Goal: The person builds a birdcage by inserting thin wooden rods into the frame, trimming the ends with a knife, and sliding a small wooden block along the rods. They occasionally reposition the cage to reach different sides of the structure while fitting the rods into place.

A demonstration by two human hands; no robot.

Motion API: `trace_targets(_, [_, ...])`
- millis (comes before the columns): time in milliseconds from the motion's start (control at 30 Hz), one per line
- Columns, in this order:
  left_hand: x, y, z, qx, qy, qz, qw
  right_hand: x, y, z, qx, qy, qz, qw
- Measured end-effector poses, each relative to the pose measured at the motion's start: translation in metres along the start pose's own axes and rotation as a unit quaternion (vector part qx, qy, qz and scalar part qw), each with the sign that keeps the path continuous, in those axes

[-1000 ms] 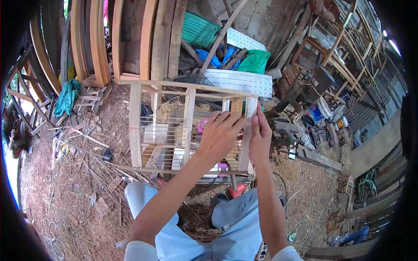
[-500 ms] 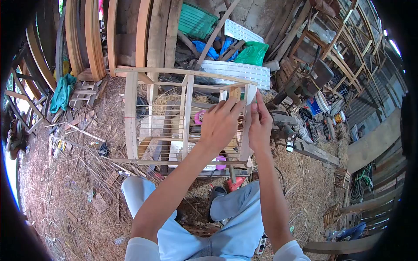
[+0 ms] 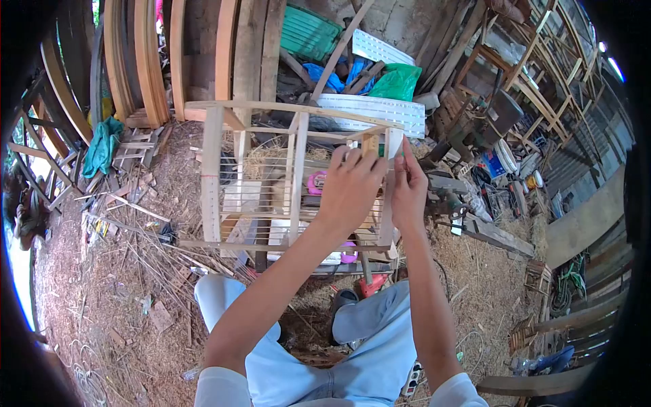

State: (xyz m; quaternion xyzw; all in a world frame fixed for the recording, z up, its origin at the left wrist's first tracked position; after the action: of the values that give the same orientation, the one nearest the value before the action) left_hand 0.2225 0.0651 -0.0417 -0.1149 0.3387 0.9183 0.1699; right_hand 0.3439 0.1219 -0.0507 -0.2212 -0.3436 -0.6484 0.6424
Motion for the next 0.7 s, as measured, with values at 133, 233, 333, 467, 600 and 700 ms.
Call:
trace_targets(133, [0.004,0.0,0.011,-0.034,-0.041,0.003,0.999,-0.003,0.002,0.001,-0.008,-0.008,0.024,1.0])
trace_targets(233, [0.01,0.005,0.018,-0.027,-0.055,-0.058,0.996,-0.002,0.001,-0.001,-0.001,-0.015,0.033,0.999])
trace_targets(333, [0.016,0.018,0.027,0.092,-0.065,-0.12,0.986,-0.001,0.005,-0.001,0.003,-0.019,0.01,1.0])
trace_targets(467, [0.029,0.017,0.035,0.18,-0.106,-0.123,0.97,-0.002,0.002,0.001,0.019,-0.018,0.026,0.999])
trace_targets(600, [0.027,0.021,0.03,0.136,-0.096,-0.125,0.978,0.011,-0.002,0.002,0.02,-0.088,0.079,0.993])
trace_targets(700, [0.028,0.021,0.029,0.128,-0.09,-0.106,0.982,0.01,-0.002,0.003,0.026,-0.055,0.057,0.996])
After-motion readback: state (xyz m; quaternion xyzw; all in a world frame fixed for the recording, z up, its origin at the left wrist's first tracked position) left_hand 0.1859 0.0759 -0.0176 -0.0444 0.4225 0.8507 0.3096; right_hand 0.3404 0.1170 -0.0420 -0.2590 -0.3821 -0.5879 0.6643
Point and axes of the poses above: each hand's wrist, its own z-axis towards the middle knuckle, its own y-axis out of the back of the hand, x = y × z, the point moved 1 cm from there along z, towards the middle knuckle, and after that the axes turned 9 degrees about y, right-handed, at the moved point
